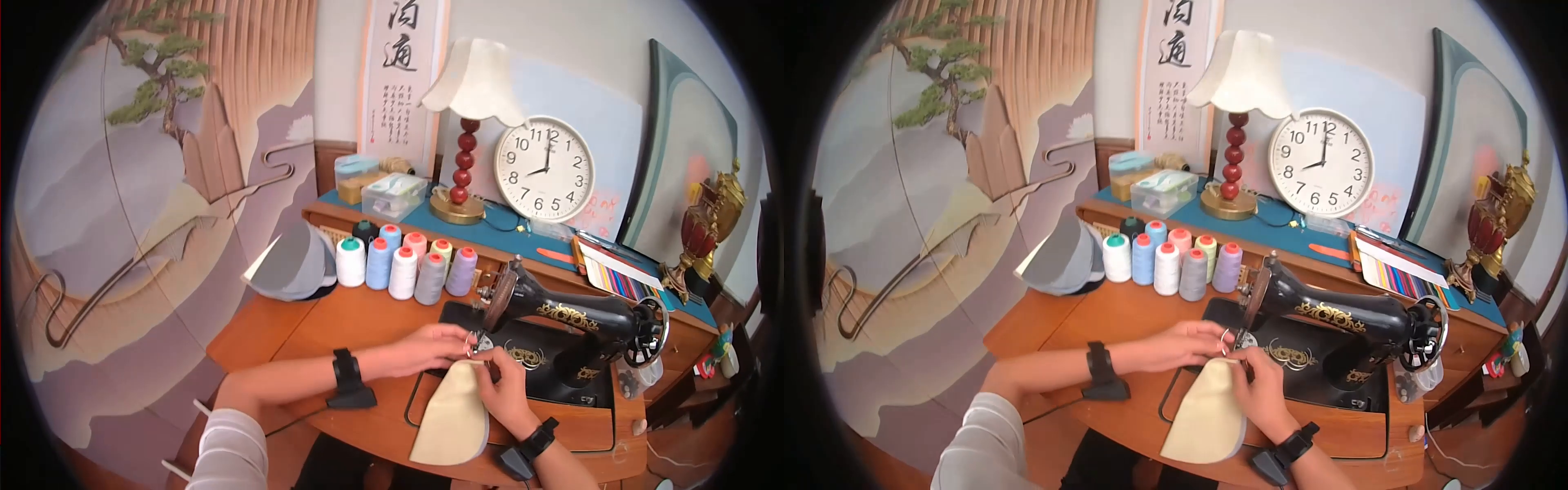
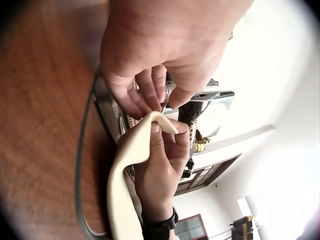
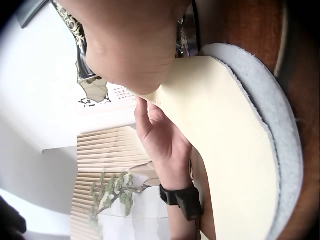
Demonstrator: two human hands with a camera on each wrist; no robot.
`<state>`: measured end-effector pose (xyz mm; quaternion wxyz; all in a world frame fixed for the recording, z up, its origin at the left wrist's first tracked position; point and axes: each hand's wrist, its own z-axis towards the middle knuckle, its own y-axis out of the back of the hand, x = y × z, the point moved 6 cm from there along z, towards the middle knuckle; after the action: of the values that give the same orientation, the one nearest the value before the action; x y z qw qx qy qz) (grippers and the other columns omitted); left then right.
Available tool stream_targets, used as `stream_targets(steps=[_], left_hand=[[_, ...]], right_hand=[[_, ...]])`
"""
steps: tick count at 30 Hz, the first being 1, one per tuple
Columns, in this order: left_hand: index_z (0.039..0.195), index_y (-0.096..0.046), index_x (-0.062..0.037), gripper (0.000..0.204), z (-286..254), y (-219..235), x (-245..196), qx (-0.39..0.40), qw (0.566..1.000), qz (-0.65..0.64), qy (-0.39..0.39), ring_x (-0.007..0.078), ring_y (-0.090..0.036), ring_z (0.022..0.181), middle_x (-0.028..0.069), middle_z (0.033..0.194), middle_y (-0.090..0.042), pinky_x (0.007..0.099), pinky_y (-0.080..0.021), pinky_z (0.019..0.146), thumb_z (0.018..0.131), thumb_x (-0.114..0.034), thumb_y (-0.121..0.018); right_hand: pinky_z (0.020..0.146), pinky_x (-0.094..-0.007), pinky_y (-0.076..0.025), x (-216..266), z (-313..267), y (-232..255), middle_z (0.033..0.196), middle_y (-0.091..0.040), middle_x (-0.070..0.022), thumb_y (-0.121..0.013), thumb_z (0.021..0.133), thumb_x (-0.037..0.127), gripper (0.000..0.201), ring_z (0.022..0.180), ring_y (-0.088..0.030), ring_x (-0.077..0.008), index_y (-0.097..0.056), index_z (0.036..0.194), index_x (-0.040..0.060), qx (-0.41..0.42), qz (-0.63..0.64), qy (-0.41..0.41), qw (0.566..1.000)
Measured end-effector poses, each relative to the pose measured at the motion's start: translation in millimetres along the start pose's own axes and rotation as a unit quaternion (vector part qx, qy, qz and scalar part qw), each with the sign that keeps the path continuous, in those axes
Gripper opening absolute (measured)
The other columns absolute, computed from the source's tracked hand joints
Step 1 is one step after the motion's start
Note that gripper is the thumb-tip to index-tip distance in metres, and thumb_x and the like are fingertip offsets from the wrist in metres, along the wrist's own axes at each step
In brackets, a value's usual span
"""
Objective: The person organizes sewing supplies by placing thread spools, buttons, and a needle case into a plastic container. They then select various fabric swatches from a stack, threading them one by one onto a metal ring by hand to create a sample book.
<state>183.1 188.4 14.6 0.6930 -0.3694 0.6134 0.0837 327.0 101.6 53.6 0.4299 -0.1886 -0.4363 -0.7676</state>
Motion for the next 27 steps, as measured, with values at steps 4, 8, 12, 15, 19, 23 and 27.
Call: stream_targets(steps=[4, 8, 12, 15, 19, 23, 27], left_hand=[[0.134, -0.055, -0.0042, 0.038, -25.0, 5.9, -44.0, -0.083, 0.985, 0.148, 0.021, 0.0155, -0.064, 0.112, 0.0086, 0.121, -0.065, 0.0315, -0.055, 0.096, 0.099, -0.014, -0.065], [0.129, -0.061, -0.0047, 0.037, -70.5, 61.6, -113.7, -0.225, 0.889, 0.398, 0.01, 0.0164, -0.068, 0.103, 0.0085, 0.114, -0.069, 0.033, -0.057, 0.09, 0.097, -0.024, -0.064], [0.117, -0.068, -0.0029, 0.047, -134.0, 160.2, -171.2, -0.381, 0.586, 0.715, 0.014, 0.0286, -0.068, 0.101, 0.0153, 0.114, -0.07, 0.0389, -0.055, 0.088, 0.085, -0.037, -0.074], [0.118, -0.068, -0.0038, 0.052, -174.0, 208.9, -186.9, -0.474, 0.455, 0.75, 0.082, 0.0333, -0.064, 0.112, 0.0172, 0.121, -0.066, 0.0425, -0.053, 0.095, 0.085, -0.043, -0.074], [0.118, -0.068, -0.0036, 0.054, -184.5, 217.5, -195.2, -0.525, 0.435, 0.727, 0.085, 0.0343, -0.06, 0.119, 0.018, 0.124, -0.063, 0.0443, -0.051, 0.098, 0.085, -0.047, -0.073], [0.124, -0.065, -0.0037, 0.065, -180.7, 216.4, -204.5, -0.528, 0.447, 0.712, 0.119, 0.0359, -0.061, 0.117, 0.0186, 0.123, -0.065, 0.0445, -0.052, 0.097, 0.08, -0.049, -0.078], [0.127, -0.062, -0.0033, 0.075, -173.6, 221.0, -216.4, -0.517, 0.473, 0.701, 0.135, 0.0371, -0.064, 0.112, 0.0202, 0.12, -0.067, 0.0439, -0.053, 0.096, 0.071, -0.046, -0.087]], right_hand=[[0.063, -0.0322, -0.049, -5.3, 1.0, -3.1, 0.083, -0.064, -0.0143, -0.062, 0.086, -0.006, 0.012, 0.069, -0.062, -0.0231, -0.065, 0.096, -0.0001, 0.001, 0.008, 0.0, 1.0], [0.065, -0.0328, -0.049, -11.9, 0.6, -4.5, 0.083, -0.063, -0.014, -0.062, 0.086, -0.007, 0.013, 0.068, -0.061, -0.024, -0.064, 0.097, -0.0007, -0.001, 0.036, 0.015, 0.999], [0.065, -0.0328, -0.049, -5.6, 0.9, -6.0, 0.084, -0.063, -0.014, -0.062, 0.087, -0.006, 0.011, 0.068, -0.06, -0.0242, -0.063, 0.097, -0.0006, 0.002, 0.049, 0.026, 0.998], [0.065, -0.0325, -0.049, -0.2, 1.0, -5.3, 0.083, -0.063, -0.0137, -0.062, 0.087, -0.005, 0.009, 0.068, -0.06, -0.0234, -0.063, 0.096, -0.0008, 0.003, 0.038, 0.031, 0.999], [0.064, -0.0321, -0.049, -1.4, 1.0, -6.8, 0.081, -0.063, -0.0133, -0.063, 0.088, -0.005, 0.008, 0.067, -0.06, -0.0225, -0.064, 0.095, -0.0009, 0.009, 0.039, 0.028, 0.999], [0.064, -0.0319, -0.049, 0.8, 1.8, -7.5, 0.08, -0.063, -0.0131, -0.064, 0.088, -0.003, 0.007, 0.066, -0.059, -0.0218, -0.064, 0.095, -0.0009, 0.008, 0.028, 0.017, 0.999], [0.063, -0.0316, -0.048, -0.2, 0.2, -5.4, 0.081, -0.064, -0.0131, -0.064, 0.089, -0.003, 0.007, 0.066, -0.06, -0.022, -0.064, 0.096, -0.0007, 0.008, 0.036, 0.016, 0.999]])
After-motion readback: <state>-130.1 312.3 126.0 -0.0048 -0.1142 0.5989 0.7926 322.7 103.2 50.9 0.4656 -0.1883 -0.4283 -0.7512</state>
